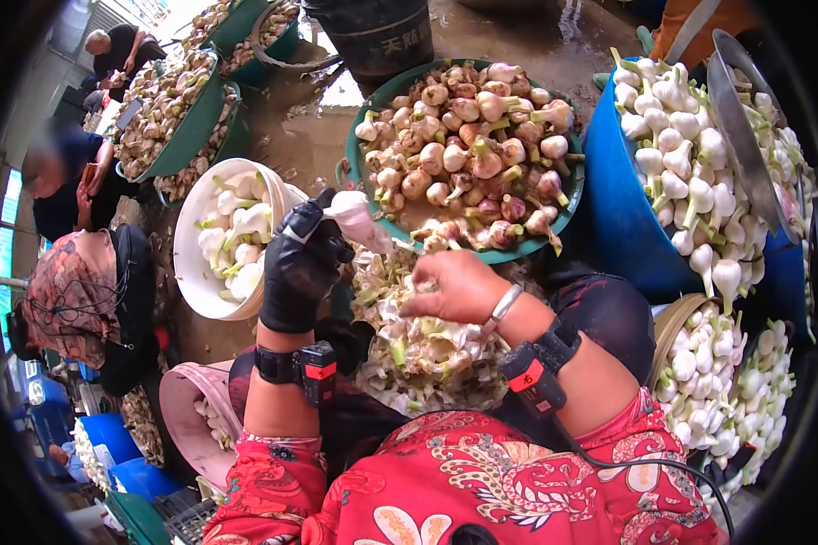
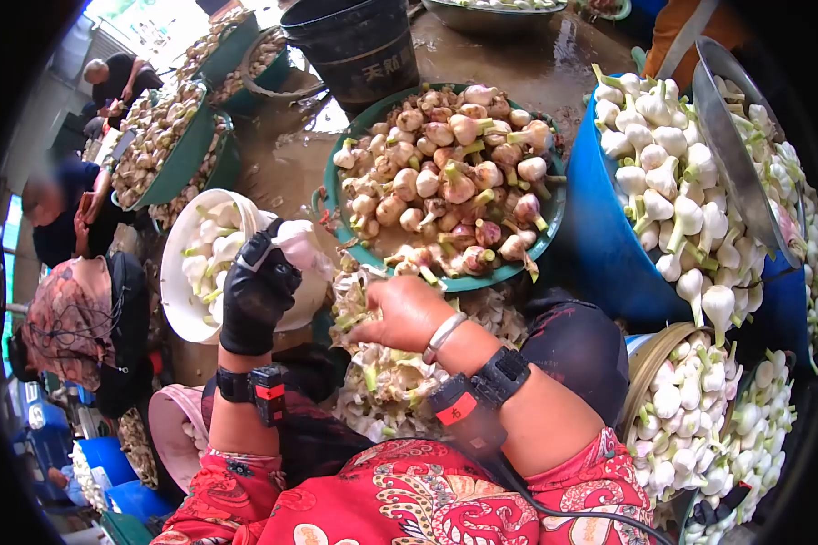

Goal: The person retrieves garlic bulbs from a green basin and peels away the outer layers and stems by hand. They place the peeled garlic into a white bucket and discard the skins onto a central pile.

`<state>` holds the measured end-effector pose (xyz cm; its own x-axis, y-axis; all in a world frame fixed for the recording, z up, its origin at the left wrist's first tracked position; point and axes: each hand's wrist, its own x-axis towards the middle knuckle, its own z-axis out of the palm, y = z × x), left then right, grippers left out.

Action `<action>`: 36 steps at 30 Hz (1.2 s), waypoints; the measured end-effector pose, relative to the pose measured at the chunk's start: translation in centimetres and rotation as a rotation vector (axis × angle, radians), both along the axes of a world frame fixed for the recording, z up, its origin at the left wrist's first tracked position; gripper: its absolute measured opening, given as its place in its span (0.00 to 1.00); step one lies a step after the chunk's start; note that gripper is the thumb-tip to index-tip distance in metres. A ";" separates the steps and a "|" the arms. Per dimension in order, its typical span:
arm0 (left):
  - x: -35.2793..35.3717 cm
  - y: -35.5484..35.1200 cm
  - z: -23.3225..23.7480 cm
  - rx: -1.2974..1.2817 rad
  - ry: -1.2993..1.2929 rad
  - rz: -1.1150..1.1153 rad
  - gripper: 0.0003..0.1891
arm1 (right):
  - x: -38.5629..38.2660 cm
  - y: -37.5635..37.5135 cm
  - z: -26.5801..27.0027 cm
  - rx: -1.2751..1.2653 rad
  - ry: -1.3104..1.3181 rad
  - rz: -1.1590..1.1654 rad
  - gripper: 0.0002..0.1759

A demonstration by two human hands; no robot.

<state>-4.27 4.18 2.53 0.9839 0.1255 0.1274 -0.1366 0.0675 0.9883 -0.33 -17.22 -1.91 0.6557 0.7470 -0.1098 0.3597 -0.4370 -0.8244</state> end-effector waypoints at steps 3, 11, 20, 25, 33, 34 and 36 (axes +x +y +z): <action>-0.6 -1.9 -0.7 -0.244 0.326 -0.010 0.15 | 0.2 1.0 0.9 0.218 -0.007 -0.199 0.19; -1.6 7.5 5.7 0.344 -0.073 0.398 0.12 | 2.4 -1.0 0.0 0.458 0.193 -0.329 0.11; 3.9 1.1 -1.0 0.932 0.101 0.011 0.10 | 5.5 -4.5 4.8 0.608 0.268 -0.870 0.09; 8.3 -6.0 -12.8 1.441 0.330 -0.524 0.21 | 6.0 -5.5 4.1 0.544 0.200 -0.839 0.10; 9.4 -4.5 -12.8 0.317 0.487 -0.195 0.25 | 5.5 -4.3 3.9 0.642 0.494 -0.866 0.06; 9.1 -4.5 -10.6 0.392 0.330 -0.176 0.25 | 5.1 -3.4 2.5 0.621 0.498 -0.839 0.07; 7.6 -5.6 -4.6 0.625 0.086 -0.151 0.24 | 3.8 -1.4 0.9 0.671 0.756 -0.760 0.15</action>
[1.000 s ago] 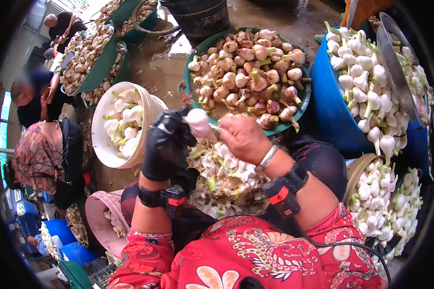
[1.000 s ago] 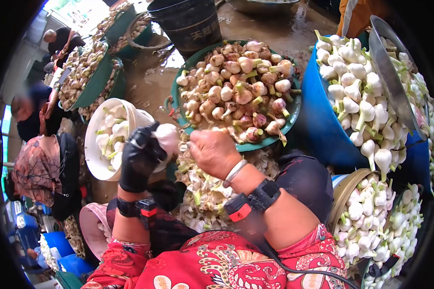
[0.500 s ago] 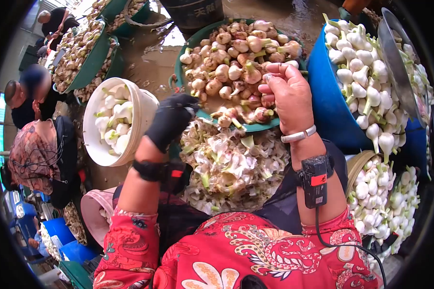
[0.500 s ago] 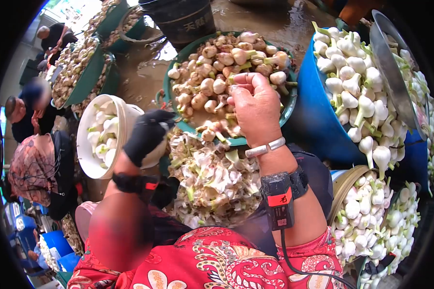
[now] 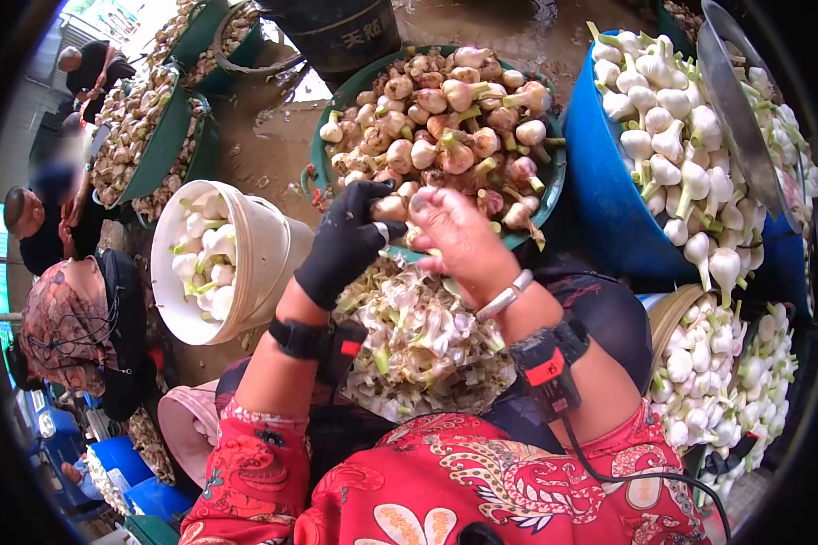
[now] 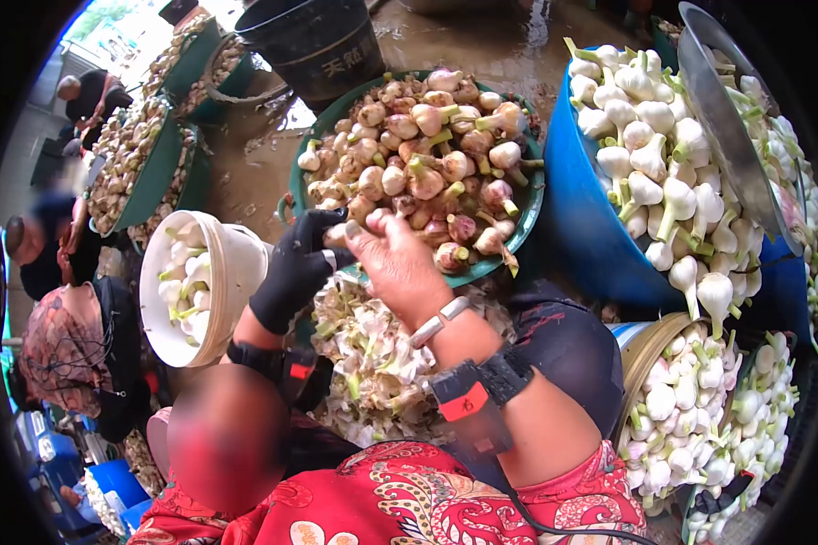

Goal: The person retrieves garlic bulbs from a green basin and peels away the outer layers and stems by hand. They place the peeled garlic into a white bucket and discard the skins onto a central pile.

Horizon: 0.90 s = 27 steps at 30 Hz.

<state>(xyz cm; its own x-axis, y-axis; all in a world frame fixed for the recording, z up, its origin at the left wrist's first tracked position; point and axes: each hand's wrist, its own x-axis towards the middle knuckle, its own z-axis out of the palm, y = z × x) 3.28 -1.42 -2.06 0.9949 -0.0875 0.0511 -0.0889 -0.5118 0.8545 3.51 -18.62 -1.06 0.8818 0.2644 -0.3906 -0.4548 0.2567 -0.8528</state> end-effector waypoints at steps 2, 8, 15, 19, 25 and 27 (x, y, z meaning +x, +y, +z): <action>-2.7 -1.2 3.1 0.057 -0.026 -0.053 0.22 | -1.6 1.5 0.2 0.218 0.161 -0.008 0.18; -7.2 0.8 5.7 -0.799 0.253 0.264 0.21 | -1.4 -0.1 1.9 0.465 0.092 0.244 0.17; -6.8 0.1 4.5 -0.962 0.325 0.247 0.17 | -2.8 0.8 0.4 -0.232 -0.614 0.324 0.27; -6.2 0.1 4.3 -0.970 0.269 0.297 0.17 | -2.8 0.6 1.7 -0.362 -0.836 0.222 0.30; -6.2 -0.1 4.2 -0.733 0.192 0.155 0.16 | -2.9 0.8 1.3 0.016 -0.514 0.191 0.25; -6.3 -0.2 4.3 -0.527 0.128 0.103 0.16 | -3.0 0.7 1.9 0.139 -0.319 0.197 0.23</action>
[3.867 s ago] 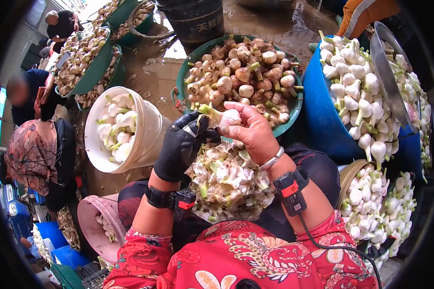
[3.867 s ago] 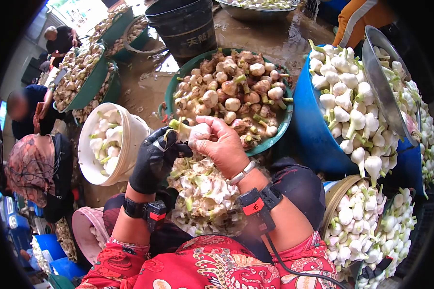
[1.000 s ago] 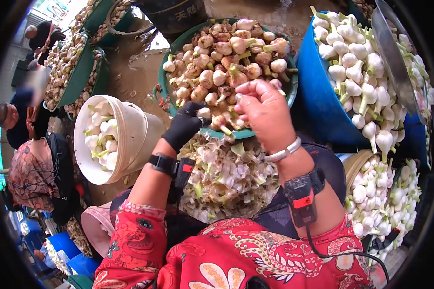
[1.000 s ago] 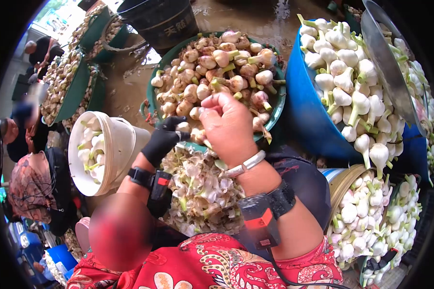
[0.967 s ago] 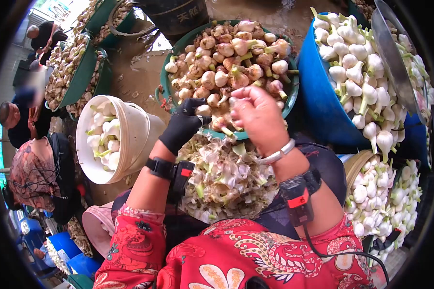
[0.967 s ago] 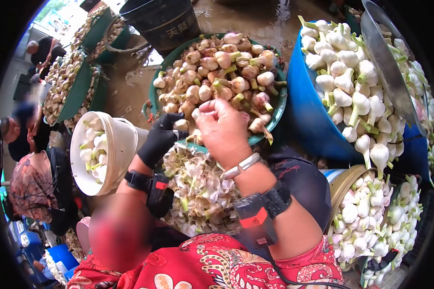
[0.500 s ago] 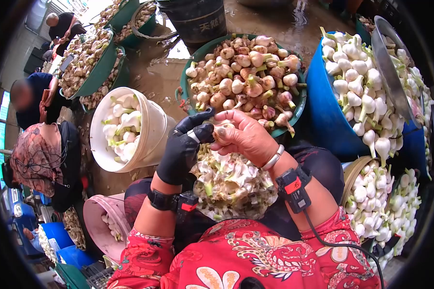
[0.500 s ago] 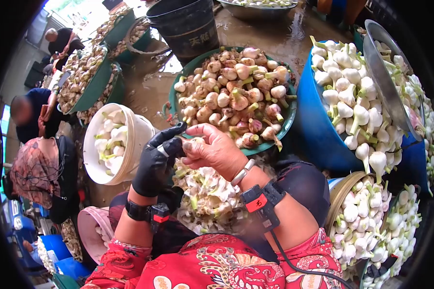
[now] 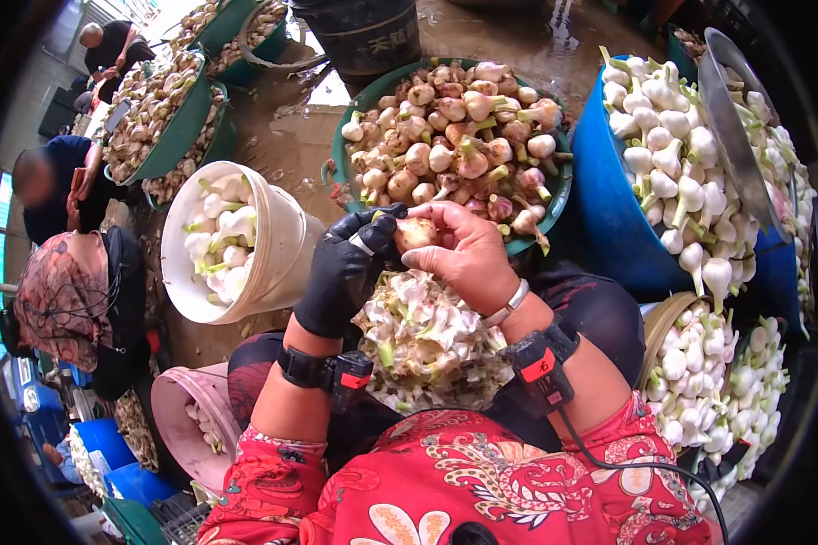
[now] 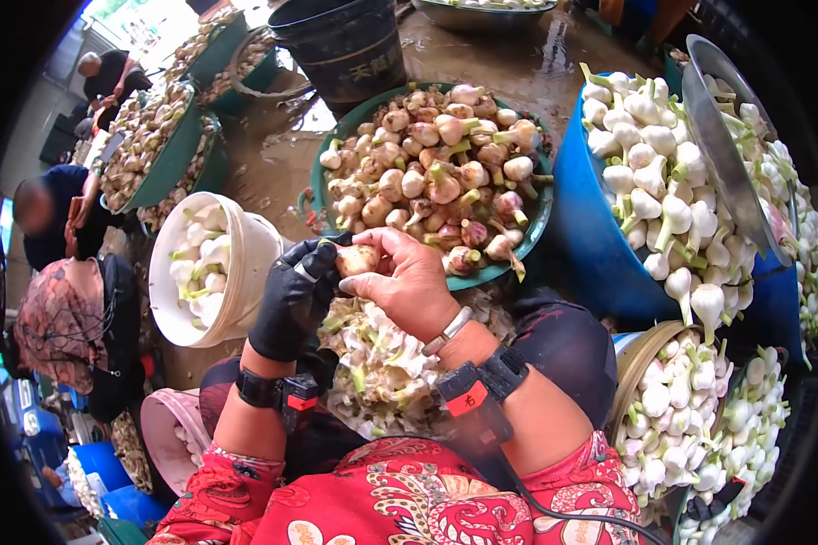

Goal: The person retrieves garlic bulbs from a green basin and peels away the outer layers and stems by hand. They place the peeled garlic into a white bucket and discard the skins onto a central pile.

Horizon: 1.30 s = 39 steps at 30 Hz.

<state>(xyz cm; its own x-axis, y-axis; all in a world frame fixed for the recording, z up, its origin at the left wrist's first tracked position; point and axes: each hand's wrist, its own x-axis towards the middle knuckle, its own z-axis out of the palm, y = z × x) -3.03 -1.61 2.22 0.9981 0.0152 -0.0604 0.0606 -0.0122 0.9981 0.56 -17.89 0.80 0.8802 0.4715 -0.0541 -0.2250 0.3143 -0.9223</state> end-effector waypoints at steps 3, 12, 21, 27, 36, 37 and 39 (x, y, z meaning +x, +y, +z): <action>0.0 -0.1 0.6 -0.453 0.213 0.015 0.16 | 0.2 -0.3 -0.5 0.078 0.104 -0.003 0.20; -0.1 -0.2 0.8 -0.466 0.180 0.044 0.15 | 0.5 -0.6 -0.2 0.177 0.284 0.080 0.19; 0.2 1.7 -2.8 0.347 -0.115 0.075 0.09 | 1.2 -1.1 -1.3 0.105 0.471 0.284 0.18; -0.5 1.2 -2.1 0.006 0.067 0.015 0.21 | 0.9 -1.6 -1.4 0.155 0.761 0.537 0.15; -0.9 0.3 -0.4 -0.401 0.201 0.025 0.22 | 1.5 -1.4 -1.3 0.034 0.576 0.205 0.16; -0.8 0.1 -0.2 -0.418 0.198 0.032 0.19 | 1.7 -1.6 -1.3 0.037 0.577 0.226 0.17; -0.9 -0.3 0.0 -0.281 0.183 0.033 0.18 | 1.8 -1.6 -0.7 0.039 0.580 0.244 0.15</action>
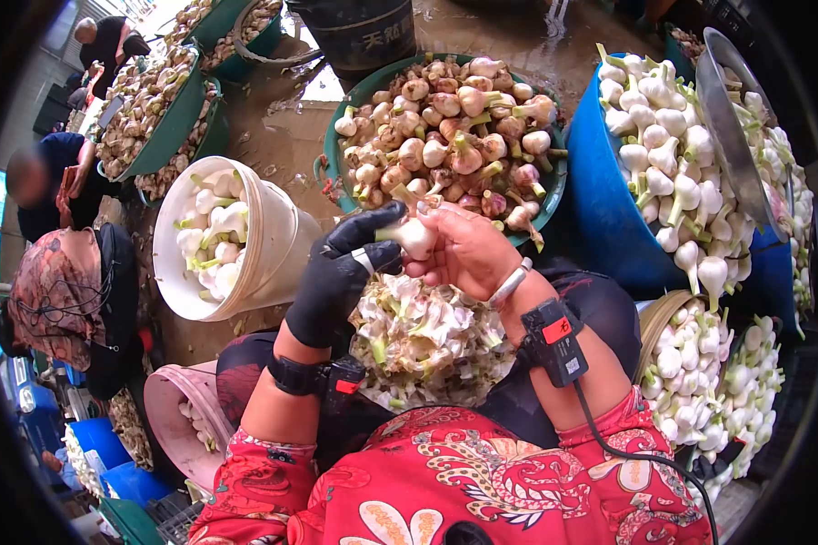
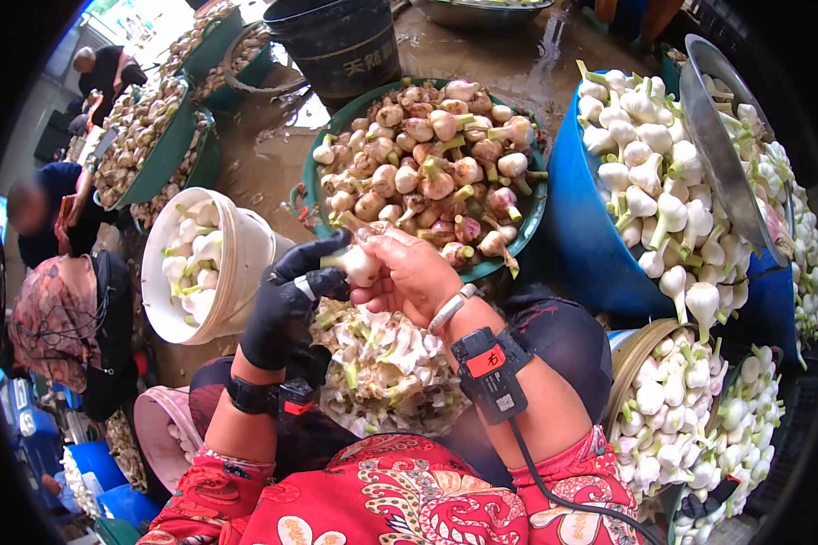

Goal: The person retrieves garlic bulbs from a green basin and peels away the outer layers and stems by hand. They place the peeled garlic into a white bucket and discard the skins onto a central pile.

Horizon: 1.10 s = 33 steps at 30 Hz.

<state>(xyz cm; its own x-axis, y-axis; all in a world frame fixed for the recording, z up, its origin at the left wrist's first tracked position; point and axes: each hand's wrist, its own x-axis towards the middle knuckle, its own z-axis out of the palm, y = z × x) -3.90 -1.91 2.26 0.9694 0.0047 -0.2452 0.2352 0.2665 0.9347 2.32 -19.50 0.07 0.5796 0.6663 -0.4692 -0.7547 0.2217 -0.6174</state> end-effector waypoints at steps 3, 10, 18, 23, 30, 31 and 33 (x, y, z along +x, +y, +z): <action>0.0 0.2 0.2 0.178 -0.009 0.013 0.13 | -0.2 1.2 -1.8 -0.039 -0.212 -0.136 0.11; 0.7 4.2 -1.9 0.353 -0.281 0.046 0.17 | -3.4 1.2 -1.3 -0.414 -1.310 0.435 0.11; 0.3 1.8 -0.4 -0.048 0.094 0.169 0.14 | -1.3 1.6 0.2 -0.400 -1.008 -0.330 0.13; -0.3 1.7 1.2 0.127 0.038 0.123 0.12 | -1.4 2.4 0.2 -0.449 -1.299 -0.469 0.05; -10.2 16.9 10.8 1.347 -0.351 0.514 0.10 | 0.1 0.1 1.3 -0.305 -0.562 -0.523 0.05; -12.7 19.7 11.6 1.382 -0.187 0.662 0.10 | 0.8 -0.4 1.3 -0.292 -0.559 -0.558 0.06; -19.4 28.3 12.7 2.003 -0.027 0.299 0.10 | 1.8 -1.4 1.8 -0.273 -0.488 -0.662 0.07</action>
<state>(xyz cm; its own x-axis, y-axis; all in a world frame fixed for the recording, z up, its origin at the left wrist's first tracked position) -23.28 26.41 14.93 0.8896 0.3269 0.3189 0.3725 -0.9234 -0.0925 4.09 -20.86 1.91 0.9867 0.0212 -0.1613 -0.1596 0.3189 -0.9343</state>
